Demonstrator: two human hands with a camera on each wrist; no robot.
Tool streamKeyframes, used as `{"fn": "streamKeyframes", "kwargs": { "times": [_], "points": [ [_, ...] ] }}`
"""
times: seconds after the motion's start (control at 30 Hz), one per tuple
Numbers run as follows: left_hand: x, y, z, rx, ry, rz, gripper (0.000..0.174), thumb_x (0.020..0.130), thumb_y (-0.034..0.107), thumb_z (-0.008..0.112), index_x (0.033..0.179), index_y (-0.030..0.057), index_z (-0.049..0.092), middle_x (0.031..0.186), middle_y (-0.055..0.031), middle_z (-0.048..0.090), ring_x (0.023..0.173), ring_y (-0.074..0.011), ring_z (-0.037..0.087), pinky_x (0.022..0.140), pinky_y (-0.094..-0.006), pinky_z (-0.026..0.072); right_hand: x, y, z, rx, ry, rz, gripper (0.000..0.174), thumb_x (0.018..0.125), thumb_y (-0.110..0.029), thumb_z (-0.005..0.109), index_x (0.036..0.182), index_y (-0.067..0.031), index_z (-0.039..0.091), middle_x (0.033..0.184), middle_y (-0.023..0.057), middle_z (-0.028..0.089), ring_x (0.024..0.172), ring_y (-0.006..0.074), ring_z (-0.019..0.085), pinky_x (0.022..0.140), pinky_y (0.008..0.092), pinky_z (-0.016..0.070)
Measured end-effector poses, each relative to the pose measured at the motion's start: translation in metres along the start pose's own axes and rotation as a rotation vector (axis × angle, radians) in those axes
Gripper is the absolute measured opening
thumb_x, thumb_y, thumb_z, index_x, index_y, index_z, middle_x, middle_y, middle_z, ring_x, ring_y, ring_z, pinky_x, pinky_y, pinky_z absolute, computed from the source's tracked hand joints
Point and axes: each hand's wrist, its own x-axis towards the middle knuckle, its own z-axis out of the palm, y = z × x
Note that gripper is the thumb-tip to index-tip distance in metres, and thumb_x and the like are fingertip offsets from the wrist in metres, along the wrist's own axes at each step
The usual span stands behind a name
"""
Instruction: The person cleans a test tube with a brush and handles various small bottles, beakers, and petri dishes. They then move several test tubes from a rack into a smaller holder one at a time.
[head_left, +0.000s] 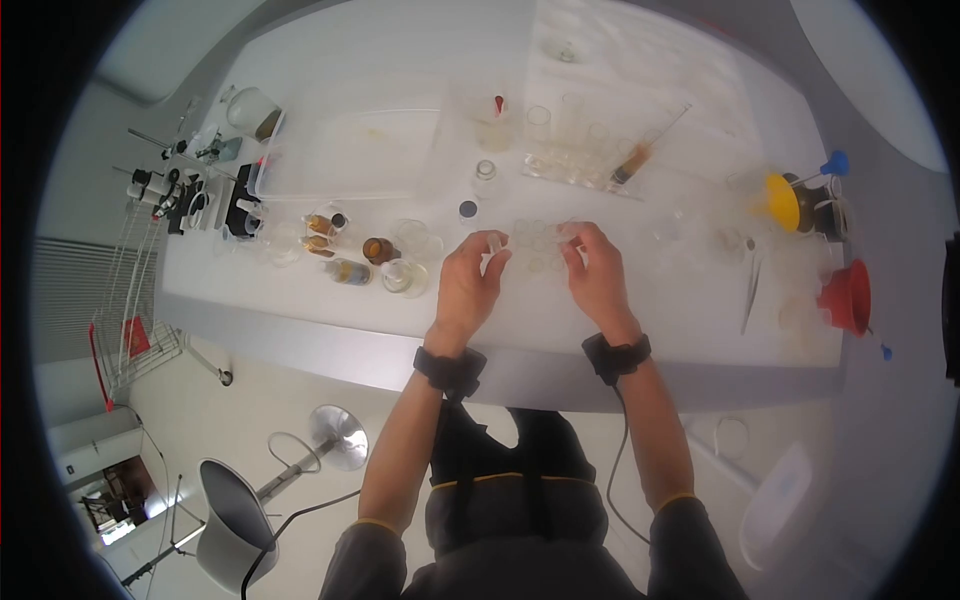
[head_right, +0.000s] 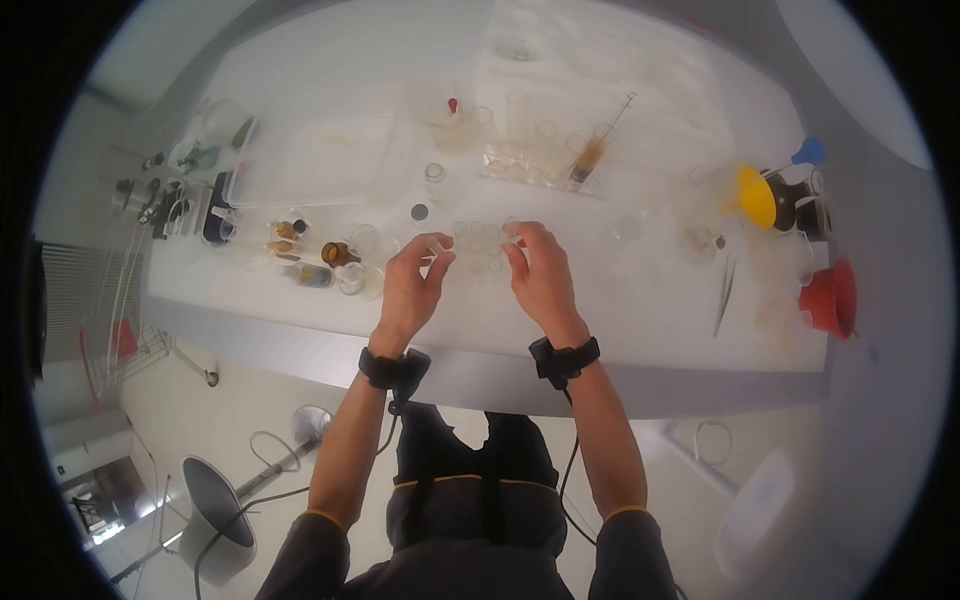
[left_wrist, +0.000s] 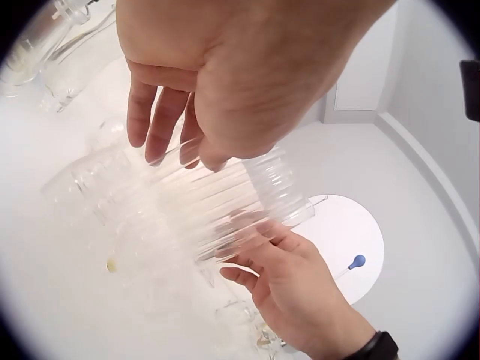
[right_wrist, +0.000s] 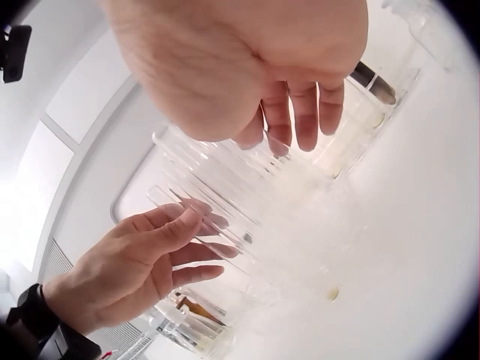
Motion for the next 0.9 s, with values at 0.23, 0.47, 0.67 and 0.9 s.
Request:
{"fn": "streamKeyframes", "kwargs": {
  "times": [0.23, 0.47, 0.67, 0.9],
  "points": [
    [-0.003, 0.016, -0.006, -0.163, 0.203, 0.056, 0.016, 0.094, 0.005, 0.063, 0.108, 0.003, 0.058, 0.086, -0.012, 0.063, 0.078, -0.0266, 0.062, 0.073, -0.0331, 0.0495, 0.004, -0.016, -0.007, 0.311, 0.277, -0.004, 0.01, 0.096, 0.0, 0.052, 0.105, -0.0019, 0.053, 0.094, 0.0096, 0.063, 0.086, 0.0236, 0.063, 0.081, 0.0338, 0.051],
    [-0.015, 0.007, 0.0, -0.135, -0.038, -0.165, 0.025, 0.083, 0.003, 0.072, 0.106, 0.0053, 0.061, 0.065, -0.0064, 0.045, 0.058, -0.0186, 0.044, 0.058, -0.0313, 0.0427, -0.022, -0.017, -0.003, 0.217, 0.089, 0.255, 0.016, 0.087, 0.001, 0.066, 0.101, -0.0036, 0.06, 0.085, 0.006, 0.059, 0.067, 0.0153, 0.054, 0.066, 0.0289, 0.049],
    [-0.027, 0.003, 0.016, -0.039, 0.034, -0.106, 0.029, 0.081, 0.005, 0.076, 0.108, 0.0058, 0.065, 0.062, -0.0051, 0.045, 0.056, -0.0139, 0.041, 0.054, -0.0288, 0.0389, -0.047, -0.01, 0.025, 0.315, 0.101, 0.24, 0.027, 0.079, 0.005, 0.075, 0.101, -0.002, 0.061, 0.082, 0.0069, 0.055, 0.065, 0.0134, 0.052, 0.057, 0.0269, 0.046],
    [-0.032, 0.011, 0.034, -0.014, 0.074, -0.087, 0.027, 0.081, 0.008, 0.077, 0.106, 0.0035, 0.067, 0.085, -0.0158, 0.066, 0.063, -0.0265, 0.058, 0.062, -0.0357, 0.0505, -0.036, -0.018, 0.027, 0.161, 0.203, 0.064, 0.025, 0.083, -0.001, 0.076, 0.102, -0.0005, 0.059, 0.086, 0.0079, 0.055, 0.065, 0.0177, 0.051, 0.057, 0.0291, 0.0445]
  ]
}}
